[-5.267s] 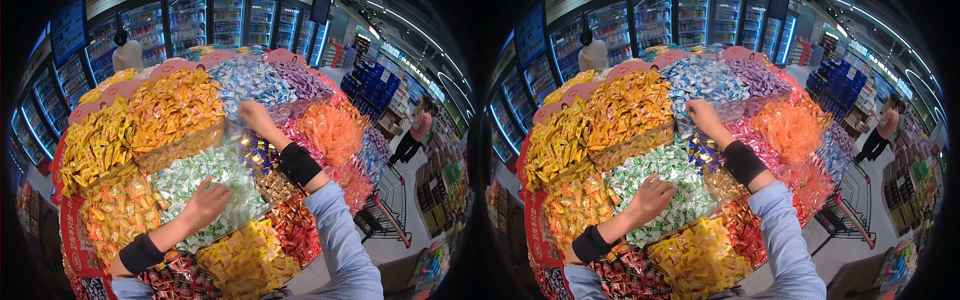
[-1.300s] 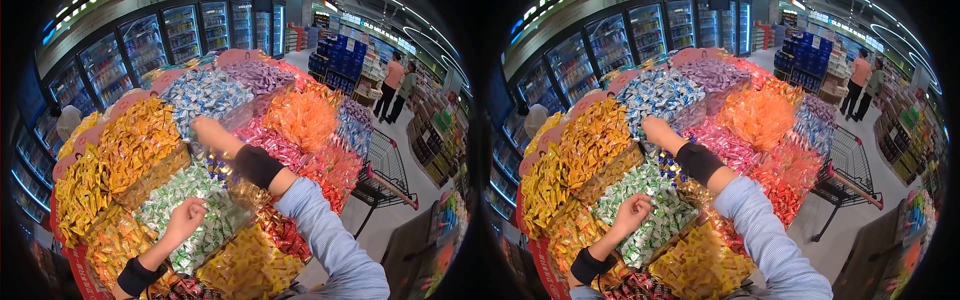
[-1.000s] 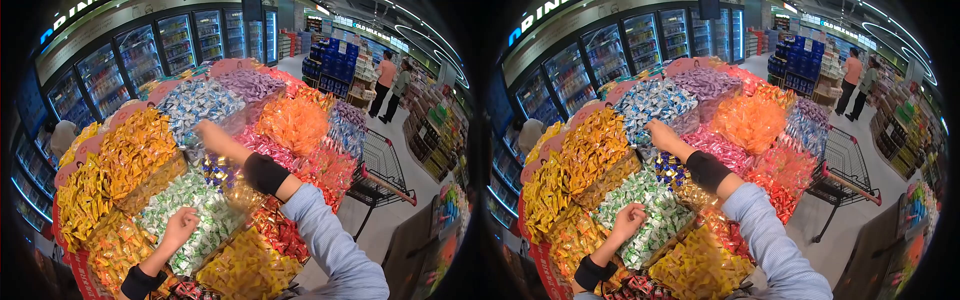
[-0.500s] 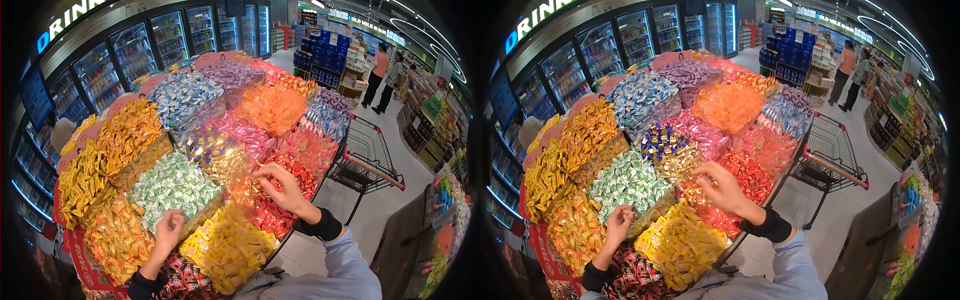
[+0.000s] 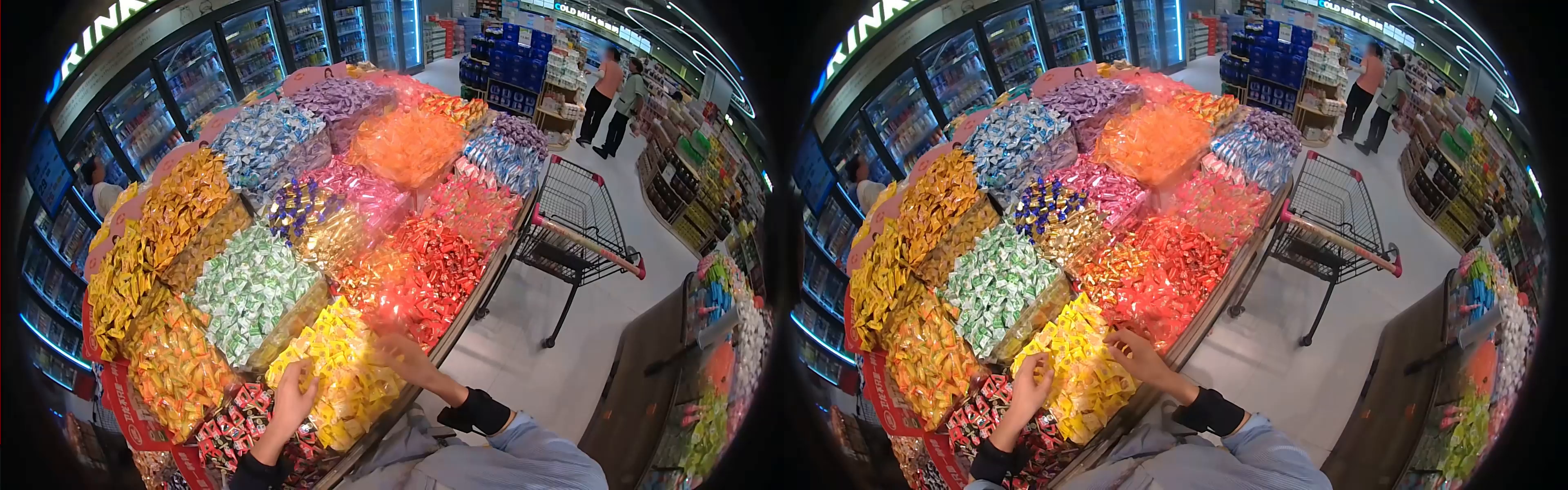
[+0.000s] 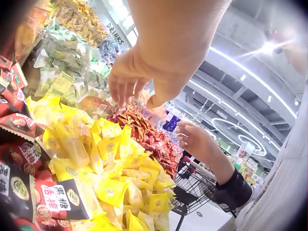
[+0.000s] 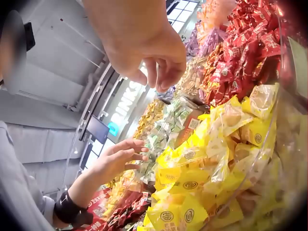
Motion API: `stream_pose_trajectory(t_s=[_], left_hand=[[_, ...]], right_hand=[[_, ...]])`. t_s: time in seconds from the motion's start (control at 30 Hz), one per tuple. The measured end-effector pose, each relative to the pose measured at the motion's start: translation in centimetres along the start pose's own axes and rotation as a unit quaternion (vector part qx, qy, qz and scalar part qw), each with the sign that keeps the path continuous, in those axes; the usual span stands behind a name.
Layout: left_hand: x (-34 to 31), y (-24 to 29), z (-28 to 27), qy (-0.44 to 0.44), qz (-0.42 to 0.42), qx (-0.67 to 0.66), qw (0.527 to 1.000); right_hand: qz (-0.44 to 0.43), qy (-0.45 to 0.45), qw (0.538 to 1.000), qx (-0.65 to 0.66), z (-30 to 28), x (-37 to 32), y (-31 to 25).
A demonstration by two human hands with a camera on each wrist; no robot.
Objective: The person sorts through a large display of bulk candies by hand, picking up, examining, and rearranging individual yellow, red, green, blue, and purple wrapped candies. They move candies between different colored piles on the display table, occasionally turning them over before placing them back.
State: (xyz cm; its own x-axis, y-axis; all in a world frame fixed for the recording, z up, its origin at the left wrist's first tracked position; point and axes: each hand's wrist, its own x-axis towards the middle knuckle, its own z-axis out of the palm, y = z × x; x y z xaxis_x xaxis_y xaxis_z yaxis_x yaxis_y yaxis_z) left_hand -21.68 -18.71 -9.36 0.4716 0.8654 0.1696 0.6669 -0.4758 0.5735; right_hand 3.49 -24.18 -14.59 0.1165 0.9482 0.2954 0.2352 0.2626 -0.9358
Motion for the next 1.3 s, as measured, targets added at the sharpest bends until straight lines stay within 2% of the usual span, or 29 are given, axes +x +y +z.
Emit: stream_pose_trajectory(t_s=[0.2, 0.33, 0.43, 0.5, 0.57, 0.6, 0.67, 0.8, 0.9, 1.0, 1.1, 1.23, 1.3], left_hand=[[-1.1, 0.6, 0.4, -0.027, -0.012, -0.042, 0.999], [-1.9, -0.8, 1.0, -0.038, -0.003, -0.058, 0.998], [-2.4, -1.1, 1.1, -0.049, -0.012, -0.088, 0.995], [-2.9, -1.4, 1.0, -0.038, 0.022, -0.083, 0.996], [-3.2, -1.5, 0.8, -0.037, 0.036, -0.088, 0.995], [-3.4, -1.8, 1.0, -0.047, 0.018, -0.106, 0.993], [-3.7, -2.4, 1.0, -0.044, 0.046, -0.098, 0.993], [-3.9, -1.9, 0.9, -0.035, 0.065, -0.121, 0.990], [-3.5, -1.7, 0.9, -0.028, 0.070, -0.118, 0.990], [-2.6, -0.6, 1.1, -0.033, 0.035, -0.131, 0.990], [-0.5, 0.9, 1.8, -0.031, 0.056, -0.120, 0.991], [4.2, 5.0, 3.8, -0.030, 0.081, -0.121, 0.989], [7.3, 7.3, 5.4, -0.020, 0.114, -0.118, 0.986]], right_hand=[[0.033, 0.008, 0.999, -0.005, 1.2, -1.6, 0.4], [0.037, 0.018, 0.999, -0.010, 2.7, -3.1, 0.5], [0.074, 0.003, 0.997, -0.025, 3.8, -4.0, -0.2], [0.099, 0.002, 0.994, -0.048, 4.4, -4.5, -1.0], [0.099, 0.027, 0.994, -0.041, 5.0, -4.7, -1.5], [0.092, 0.033, 0.995, -0.034, 5.1, -4.7, -1.6], [0.082, 0.044, 0.995, -0.019, 5.3, -5.2, -1.7], [0.108, 0.023, 0.993, -0.033, 4.6, -5.4, -2.9], [0.120, 0.021, 0.992, -0.029, 3.7, -4.7, -3.3], [0.110, 0.026, 0.993, -0.019, 2.2, -4.2, -2.6], [0.093, 0.045, 0.994, -0.024, -0.2, -2.9, -1.1], [0.104, 0.061, 0.988, 0.095, -5.3, -0.5, 2.0], [0.104, 0.067, 0.989, 0.083, -8.8, 0.8, 3.1]])
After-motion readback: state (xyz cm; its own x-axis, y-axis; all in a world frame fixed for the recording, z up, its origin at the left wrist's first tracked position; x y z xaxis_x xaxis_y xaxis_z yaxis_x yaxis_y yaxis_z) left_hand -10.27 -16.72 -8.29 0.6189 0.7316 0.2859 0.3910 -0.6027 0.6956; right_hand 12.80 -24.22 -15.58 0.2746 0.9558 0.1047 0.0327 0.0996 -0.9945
